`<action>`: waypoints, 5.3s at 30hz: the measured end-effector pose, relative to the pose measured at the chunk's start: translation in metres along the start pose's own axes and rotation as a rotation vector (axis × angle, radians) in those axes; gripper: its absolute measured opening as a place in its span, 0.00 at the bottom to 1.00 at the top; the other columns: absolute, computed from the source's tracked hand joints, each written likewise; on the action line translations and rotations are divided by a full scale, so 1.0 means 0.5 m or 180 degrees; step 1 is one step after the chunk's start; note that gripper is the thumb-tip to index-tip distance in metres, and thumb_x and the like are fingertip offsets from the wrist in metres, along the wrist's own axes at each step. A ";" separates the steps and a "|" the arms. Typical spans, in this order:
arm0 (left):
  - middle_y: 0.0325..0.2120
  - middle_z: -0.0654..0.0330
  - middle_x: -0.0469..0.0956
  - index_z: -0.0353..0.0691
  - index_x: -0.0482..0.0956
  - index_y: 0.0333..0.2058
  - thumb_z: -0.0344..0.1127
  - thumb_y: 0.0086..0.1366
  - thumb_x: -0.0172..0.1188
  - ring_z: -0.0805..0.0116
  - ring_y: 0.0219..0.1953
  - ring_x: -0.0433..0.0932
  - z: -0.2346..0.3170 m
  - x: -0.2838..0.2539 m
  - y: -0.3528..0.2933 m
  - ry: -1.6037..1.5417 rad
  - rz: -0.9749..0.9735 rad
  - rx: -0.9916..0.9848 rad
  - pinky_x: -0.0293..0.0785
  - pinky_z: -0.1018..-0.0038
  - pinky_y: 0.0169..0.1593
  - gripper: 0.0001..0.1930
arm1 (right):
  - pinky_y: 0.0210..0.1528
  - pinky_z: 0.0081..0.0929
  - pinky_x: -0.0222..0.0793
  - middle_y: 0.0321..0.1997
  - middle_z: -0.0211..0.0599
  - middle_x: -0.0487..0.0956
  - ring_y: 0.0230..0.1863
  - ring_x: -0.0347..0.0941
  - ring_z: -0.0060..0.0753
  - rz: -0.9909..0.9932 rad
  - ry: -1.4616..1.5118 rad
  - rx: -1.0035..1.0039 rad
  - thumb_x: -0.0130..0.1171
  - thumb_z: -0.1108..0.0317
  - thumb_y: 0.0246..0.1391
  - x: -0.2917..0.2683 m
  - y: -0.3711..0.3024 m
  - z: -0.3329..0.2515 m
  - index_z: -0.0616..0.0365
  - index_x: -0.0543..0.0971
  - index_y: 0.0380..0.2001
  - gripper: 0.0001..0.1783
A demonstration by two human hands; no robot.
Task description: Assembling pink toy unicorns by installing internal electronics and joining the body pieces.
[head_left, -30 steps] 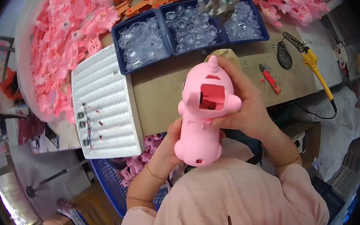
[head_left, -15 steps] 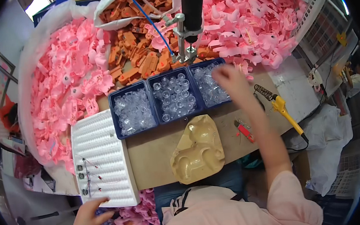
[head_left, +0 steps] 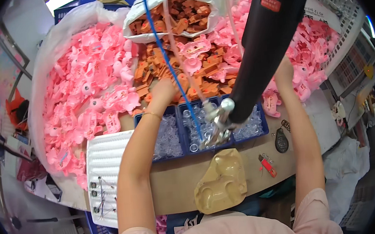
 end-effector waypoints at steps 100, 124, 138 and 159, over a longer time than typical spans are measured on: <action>0.34 0.55 0.77 0.37 0.77 0.34 0.31 0.51 0.58 0.55 0.36 0.75 0.009 -0.120 -0.785 -0.0649 0.1543 0.0320 0.70 0.63 0.42 0.10 | 0.59 0.30 0.56 0.53 0.41 0.72 0.56 0.65 0.35 -0.2567 0.2515 0.0096 0.50 0.78 0.52 -0.238 -0.596 -0.152 0.64 0.71 0.50 0.20; 0.27 0.64 0.74 0.35 0.71 0.48 0.27 0.65 0.50 0.81 0.28 0.71 -0.511 -0.340 -0.863 -0.4482 0.2440 -0.0800 0.68 0.85 0.32 0.13 | 0.62 0.48 0.52 0.59 0.44 0.65 0.60 0.59 0.48 -0.2688 0.2465 -0.3397 0.62 0.64 0.42 -0.233 -0.843 -0.782 0.53 0.75 0.41 0.19; 0.29 0.63 0.78 0.31 0.75 0.42 0.29 0.61 0.57 0.81 0.31 0.74 -0.267 -0.143 -0.745 -0.3194 0.0875 -0.1150 0.70 0.85 0.35 0.12 | 0.47 0.39 0.63 0.40 0.37 0.75 0.42 0.71 0.40 -0.2945 0.3358 -0.2101 0.62 0.69 0.42 -0.238 -0.742 -0.721 0.56 0.75 0.32 0.11; 0.27 0.64 0.78 0.31 0.77 0.36 0.28 0.59 0.60 0.80 0.32 0.75 -0.252 -0.088 -0.728 -0.3254 -0.0048 -0.1100 0.70 0.84 0.36 0.08 | 0.32 0.35 0.69 0.33 0.39 0.76 0.30 0.73 0.40 -0.1386 0.3780 -0.2193 0.58 0.77 0.38 -0.245 -0.664 -0.758 0.61 0.76 0.30 0.11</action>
Point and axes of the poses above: each hand's wrist, its own y-axis towards the middle knuckle, its own x-axis out of the palm, z = x × y, the point moved 9 cm from there along y, towards the middle knuckle
